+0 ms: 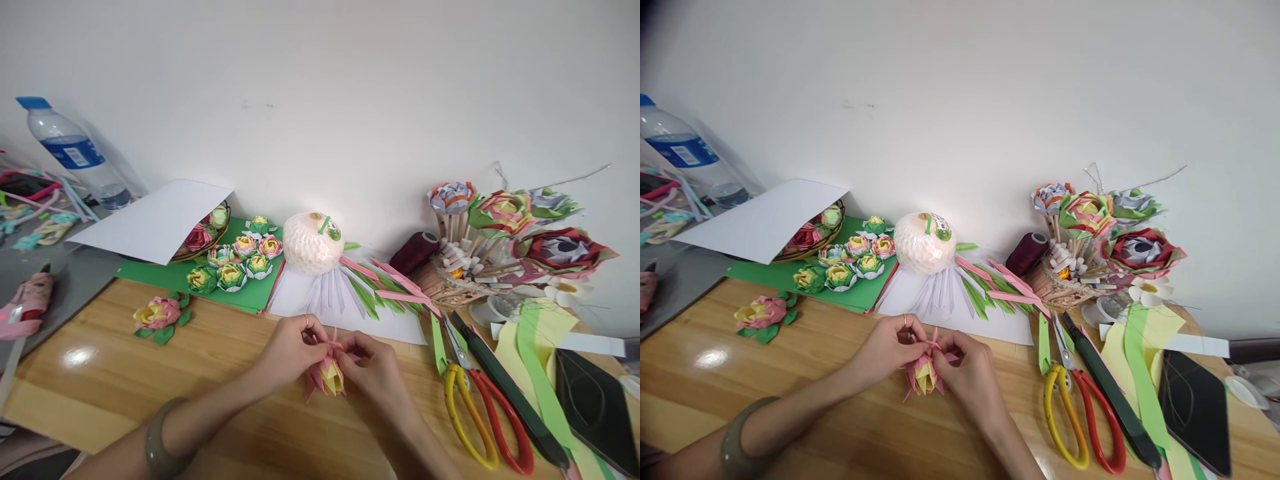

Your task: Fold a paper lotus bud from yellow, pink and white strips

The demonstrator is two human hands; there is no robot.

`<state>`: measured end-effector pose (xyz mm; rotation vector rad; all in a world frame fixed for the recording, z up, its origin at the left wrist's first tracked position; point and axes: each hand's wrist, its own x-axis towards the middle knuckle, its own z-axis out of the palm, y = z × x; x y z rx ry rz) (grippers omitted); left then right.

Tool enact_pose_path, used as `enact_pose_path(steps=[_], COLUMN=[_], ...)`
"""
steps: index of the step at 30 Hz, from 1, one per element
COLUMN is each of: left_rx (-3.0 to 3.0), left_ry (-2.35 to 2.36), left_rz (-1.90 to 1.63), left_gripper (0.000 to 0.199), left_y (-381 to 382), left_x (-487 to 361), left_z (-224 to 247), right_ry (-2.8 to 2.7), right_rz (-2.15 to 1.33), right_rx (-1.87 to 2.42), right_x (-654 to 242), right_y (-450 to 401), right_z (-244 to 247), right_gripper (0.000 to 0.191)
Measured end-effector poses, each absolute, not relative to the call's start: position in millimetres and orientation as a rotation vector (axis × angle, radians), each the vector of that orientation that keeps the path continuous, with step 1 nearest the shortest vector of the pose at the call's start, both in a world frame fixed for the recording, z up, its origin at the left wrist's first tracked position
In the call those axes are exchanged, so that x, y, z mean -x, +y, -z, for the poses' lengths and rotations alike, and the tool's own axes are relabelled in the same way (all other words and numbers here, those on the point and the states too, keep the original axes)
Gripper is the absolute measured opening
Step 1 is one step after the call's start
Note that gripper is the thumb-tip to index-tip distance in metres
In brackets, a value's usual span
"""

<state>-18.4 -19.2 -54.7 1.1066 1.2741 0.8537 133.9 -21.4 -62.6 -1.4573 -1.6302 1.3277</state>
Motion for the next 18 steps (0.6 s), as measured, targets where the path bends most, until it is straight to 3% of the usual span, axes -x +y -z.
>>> enact_pose_path(steps=[12, 18], left_rx=[-1.110, -1.390], left_ry=[1.217, 1.244], left_rz=[-0.862, -0.929], left_gripper=[0.007, 0.012], left_y=[-18.5, -21.1], left_x=[19.9, 21.3], left_z=[58.8, 54.5], right_ry=[-1.763, -1.905], right_rz=[-1.346, -1.001], right_rx=[1.438, 1.453], right_x=[-137.0, -139.3], right_y=[-17.9, -19.8], right_z=[59.7, 57.3], right_gripper=[0.020, 0.018])
